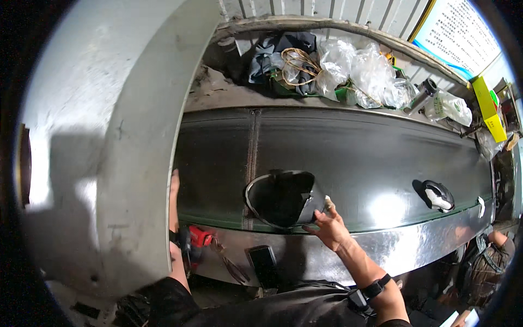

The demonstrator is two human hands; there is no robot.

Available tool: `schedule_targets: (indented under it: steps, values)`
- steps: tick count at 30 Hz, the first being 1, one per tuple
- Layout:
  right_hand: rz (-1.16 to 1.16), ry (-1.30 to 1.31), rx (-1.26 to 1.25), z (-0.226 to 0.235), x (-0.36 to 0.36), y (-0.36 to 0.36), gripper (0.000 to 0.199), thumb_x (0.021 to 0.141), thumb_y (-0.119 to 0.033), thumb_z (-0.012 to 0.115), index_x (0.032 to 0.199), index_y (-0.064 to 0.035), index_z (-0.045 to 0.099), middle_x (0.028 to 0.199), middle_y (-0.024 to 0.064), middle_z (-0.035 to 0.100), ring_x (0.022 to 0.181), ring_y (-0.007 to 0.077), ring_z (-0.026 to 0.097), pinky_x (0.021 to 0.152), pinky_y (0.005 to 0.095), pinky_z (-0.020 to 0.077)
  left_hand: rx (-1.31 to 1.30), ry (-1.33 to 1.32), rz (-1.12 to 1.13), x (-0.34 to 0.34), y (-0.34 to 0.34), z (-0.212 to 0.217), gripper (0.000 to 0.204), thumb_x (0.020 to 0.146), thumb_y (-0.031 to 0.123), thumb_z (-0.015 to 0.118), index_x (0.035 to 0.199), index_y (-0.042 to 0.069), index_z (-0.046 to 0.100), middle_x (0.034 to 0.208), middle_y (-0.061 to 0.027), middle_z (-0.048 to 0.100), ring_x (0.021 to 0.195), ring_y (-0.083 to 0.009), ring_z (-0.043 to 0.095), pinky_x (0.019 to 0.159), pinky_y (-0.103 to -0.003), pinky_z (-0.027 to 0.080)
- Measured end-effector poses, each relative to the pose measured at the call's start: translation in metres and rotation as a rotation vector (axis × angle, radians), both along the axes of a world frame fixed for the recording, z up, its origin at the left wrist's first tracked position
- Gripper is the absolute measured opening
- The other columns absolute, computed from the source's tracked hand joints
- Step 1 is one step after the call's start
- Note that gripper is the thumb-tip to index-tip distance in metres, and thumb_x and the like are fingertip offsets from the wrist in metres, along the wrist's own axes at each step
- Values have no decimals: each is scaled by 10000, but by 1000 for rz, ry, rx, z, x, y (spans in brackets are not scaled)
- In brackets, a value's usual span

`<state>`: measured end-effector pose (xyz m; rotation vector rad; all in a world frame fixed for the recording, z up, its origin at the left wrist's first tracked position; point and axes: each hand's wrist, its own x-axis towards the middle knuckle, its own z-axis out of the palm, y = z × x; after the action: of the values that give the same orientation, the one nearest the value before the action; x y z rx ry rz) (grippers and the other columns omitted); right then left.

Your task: Operating a shoe lasting machine to shape leather uppers and placing them on a conveyor belt.

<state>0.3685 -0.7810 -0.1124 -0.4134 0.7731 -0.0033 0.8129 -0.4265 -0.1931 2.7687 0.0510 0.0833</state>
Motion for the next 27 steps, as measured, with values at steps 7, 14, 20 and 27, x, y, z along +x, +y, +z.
schedule_targets:
  steps: [7,14,20,27]
  values:
    - [74,28,113,23,-43,-32,646,1005,-396,553,1569,-328,244,1533,96,391,1378,341,401,1108,682,292,37,317,189,24,38,-35,547,816,169,765,1329,75,601,1351,-208,567,1243,-372,539,1045,-424,441]
    - [35,-85,-35,31,-135,-17,668,936,-282,672,1531,-288,370,1501,102,375,1373,343,379,1032,689,410,-105,96,-9,-85,8,6,648,720,97,786,1341,131,601,1433,-213,475,1307,-423,449,1094,-452,396]
    - [-56,3,-198,14,-224,-8,559,1047,-492,438,1542,-259,323,1400,69,519,1264,293,530,993,571,492,-73,-330,-834,-261,-84,135,556,607,-22,739,1136,145,701,1363,-156,478,1254,-412,443,1061,-498,408]
    - [-117,-82,-565,-77,-335,-55,319,1050,-395,446,1095,-135,626,848,-6,594,936,173,589,973,457,453,-287,-350,-1364,-463,-168,130,490,593,113,755,1072,205,713,1306,-133,502,1196,-330,463,991,-488,389]
